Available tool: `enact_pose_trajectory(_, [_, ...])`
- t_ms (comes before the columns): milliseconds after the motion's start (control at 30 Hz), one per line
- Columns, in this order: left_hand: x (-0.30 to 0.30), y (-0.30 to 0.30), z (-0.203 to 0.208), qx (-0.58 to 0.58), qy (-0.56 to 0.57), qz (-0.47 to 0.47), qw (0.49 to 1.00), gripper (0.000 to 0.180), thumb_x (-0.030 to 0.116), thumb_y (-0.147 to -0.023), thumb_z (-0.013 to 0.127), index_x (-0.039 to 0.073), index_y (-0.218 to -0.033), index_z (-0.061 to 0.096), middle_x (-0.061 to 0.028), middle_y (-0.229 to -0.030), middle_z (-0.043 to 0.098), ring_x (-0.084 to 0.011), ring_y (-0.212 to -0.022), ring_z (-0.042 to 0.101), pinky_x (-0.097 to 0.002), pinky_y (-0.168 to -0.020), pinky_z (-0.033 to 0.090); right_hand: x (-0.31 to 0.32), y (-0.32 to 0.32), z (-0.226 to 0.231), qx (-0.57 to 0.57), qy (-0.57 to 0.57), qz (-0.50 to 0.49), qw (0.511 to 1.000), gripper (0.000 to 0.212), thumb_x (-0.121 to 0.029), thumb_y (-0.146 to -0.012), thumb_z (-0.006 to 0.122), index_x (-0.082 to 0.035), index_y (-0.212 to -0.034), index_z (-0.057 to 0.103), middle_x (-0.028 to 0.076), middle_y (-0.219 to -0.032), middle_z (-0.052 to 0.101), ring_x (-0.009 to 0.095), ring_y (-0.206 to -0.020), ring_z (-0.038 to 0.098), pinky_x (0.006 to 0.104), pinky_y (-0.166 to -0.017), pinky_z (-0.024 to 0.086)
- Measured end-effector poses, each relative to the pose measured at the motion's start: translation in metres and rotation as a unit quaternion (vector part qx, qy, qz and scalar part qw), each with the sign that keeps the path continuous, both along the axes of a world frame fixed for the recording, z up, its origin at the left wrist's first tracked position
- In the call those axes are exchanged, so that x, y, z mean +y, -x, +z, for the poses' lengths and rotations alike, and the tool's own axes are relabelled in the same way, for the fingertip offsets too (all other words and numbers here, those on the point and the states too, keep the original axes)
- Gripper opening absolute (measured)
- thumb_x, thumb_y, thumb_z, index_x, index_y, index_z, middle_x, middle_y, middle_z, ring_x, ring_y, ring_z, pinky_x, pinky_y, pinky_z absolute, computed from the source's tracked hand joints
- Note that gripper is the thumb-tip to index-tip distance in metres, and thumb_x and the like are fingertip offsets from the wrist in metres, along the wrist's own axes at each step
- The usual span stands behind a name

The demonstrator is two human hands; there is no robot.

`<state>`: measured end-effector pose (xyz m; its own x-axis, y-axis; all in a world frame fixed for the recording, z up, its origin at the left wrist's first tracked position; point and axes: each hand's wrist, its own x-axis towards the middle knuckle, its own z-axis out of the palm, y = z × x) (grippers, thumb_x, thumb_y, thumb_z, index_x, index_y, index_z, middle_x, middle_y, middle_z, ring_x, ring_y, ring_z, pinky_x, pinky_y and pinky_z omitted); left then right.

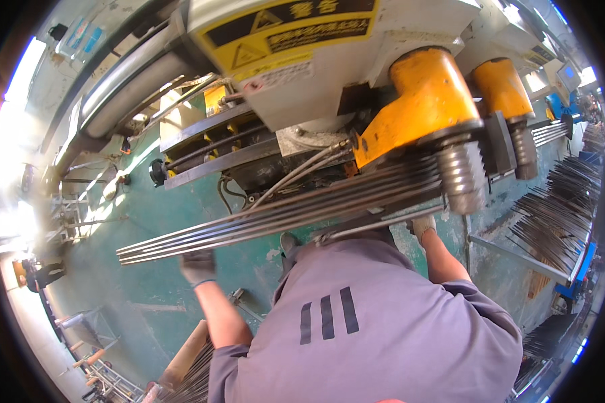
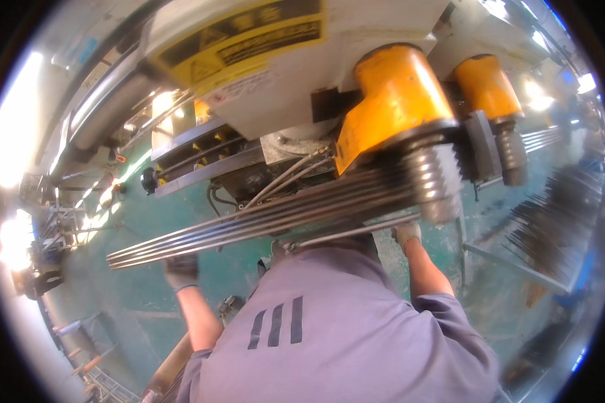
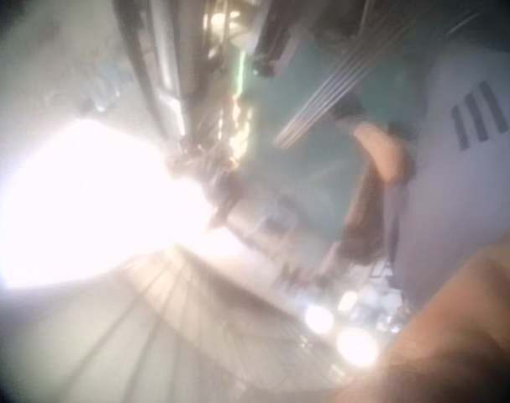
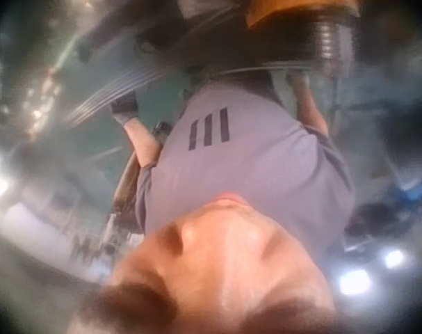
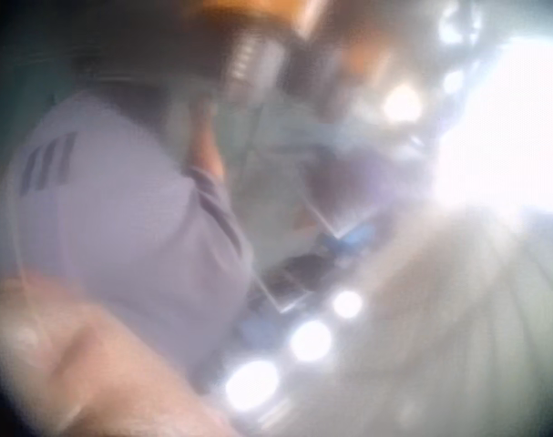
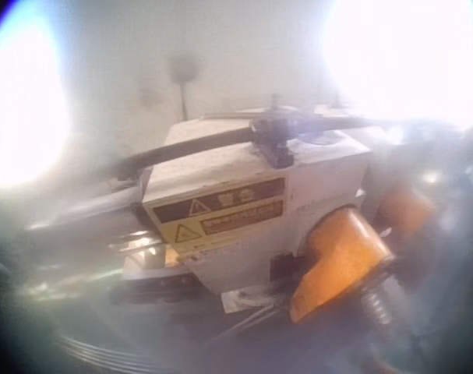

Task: The person picks up metal pipes from a stack, inserts them into an industrial bending machine, and then stacks the bent pipes onto a rack.

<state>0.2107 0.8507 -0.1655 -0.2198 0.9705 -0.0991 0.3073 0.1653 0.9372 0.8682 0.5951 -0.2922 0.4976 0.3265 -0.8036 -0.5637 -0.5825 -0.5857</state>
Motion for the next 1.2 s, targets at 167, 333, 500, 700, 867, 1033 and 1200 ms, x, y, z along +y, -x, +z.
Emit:
enact_pose_trajectory(167, [-0.039, -0.165, -0.047, 0.577, -0.081, -0.329, 0.744, 0.032, 0.037, -0.099, 0.061, 0.018, -0.122, 0.072, -0.0054, -0.139, 0.069, -0.0291, -0.128, 0.062, -0.0545, -0.111, 0.046, 0.011, -0.09, 0.012, -0.051, 0.006, 0.074, 0.996, 0.016, -0.016, -0.094, 0.069, -0.001, -0.099, 0.073, 0.009, -0.083, 0.073, 0.018, -0.065, 0.067, 0.0304, -0.057, 0.049])
enact_pose_trajectory(333, [-0.047, -0.206, -0.072, -0.151, 0.144, -0.149, 0.967, 0.034, 0.039, -0.104, 0.059, 0.013, -0.124, 0.068, -0.0103, -0.139, 0.067, -0.0339, -0.126, 0.063, -0.0523, -0.109, 0.049, 0.019, -0.126, 0.022, -0.11, 0.021, 0.181, 0.977, 0.016, -0.015, -0.092, 0.071, 0.0, -0.097, 0.074, 0.009, -0.082, 0.073, 0.018, -0.066, 0.068, 0.0311, -0.058, 0.05])
enact_pose_trajectory(500, [-0.038, -0.193, -0.091, -0.059, 0.096, -0.193, 0.975, 0.038, 0.035, -0.109, 0.054, 0.007, -0.134, 0.063, -0.0161, -0.137, 0.067, -0.0348, -0.125, 0.063, -0.0518, -0.108, 0.051, 0.012, -0.09, 0.017, -0.216, 0.079, 0.333, 0.914, 0.017, -0.015, -0.09, 0.072, 0.001, -0.095, 0.076, 0.008, -0.081, 0.074, 0.018, -0.067, 0.068, 0.0318, -0.06, 0.051])
enact_pose_trajectory(700, [-0.031, -0.25, 0.003, -0.041, 0.06, -0.279, 0.958, 0.037, 0.024, -0.106, 0.06, 0.004, -0.137, 0.062, -0.0148, -0.13, 0.069, -0.0303, -0.116, 0.067, -0.046, -0.101, 0.055, -0.082, -0.016, 0.008, -0.145, 0.141, 0.195, 0.96, 0.019, -0.017, -0.091, 0.072, -0.001, -0.103, 0.074, 0.007, -0.081, 0.073, 0.017, -0.068, 0.068, 0.0323, -0.058, 0.051])
enact_pose_trajectory(867, [-0.043, -0.244, 0.007, 0.231, -0.147, -0.41, 0.87, 0.046, 0.017, -0.095, 0.078, 0.0, -0.135, 0.063, -0.0147, -0.123, 0.071, -0.0257, -0.111, 0.069, -0.0405, -0.092, 0.059, -0.144, 0.042, 0.021, -0.108, 0.135, 0.051, 0.984, 0.023, -0.015, -0.088, 0.069, 0.003, -0.1, 0.076, 0.008, -0.077, 0.073, 0.016, -0.065, 0.066, 0.0325, -0.058, 0.051])
enact_pose_trajectory(1033, [-0.047, -0.231, 0.015, -0.479, 0.238, -0.179, 0.826, 0.04, 0.014, -0.093, 0.075, 0.002, -0.129, 0.064, -0.0108, -0.133, 0.068, -0.0278, -0.114, 0.068, -0.037, -0.091, 0.058, -0.15, 0.052, 0.064, -0.166, 0.075, -0.012, 0.983, 0.033, -0.014, -0.09, 0.07, 0.008, -0.116, 0.07, 0.012, -0.087, 0.074, 0.019, -0.071, 0.07, 0.0319, -0.062, 0.054])
enact_pose_trajectory(1200, [-0.028, -0.216, 0.046, -0.567, 0.153, -0.233, 0.775, 0.035, 0.027, -0.106, 0.055, 0.007, -0.133, 0.063, -0.0121, -0.14, 0.065, -0.0286, -0.124, 0.062, -0.0416, -0.099, 0.051, -0.083, 0.007, 0.096, -0.229, -0.126, -0.153, 0.953, 0.032, -0.011, -0.098, 0.066, 0.006, -0.125, 0.068, 0.015, -0.098, 0.075, 0.022, -0.08, 0.073, 0.0336, -0.074, 0.059])
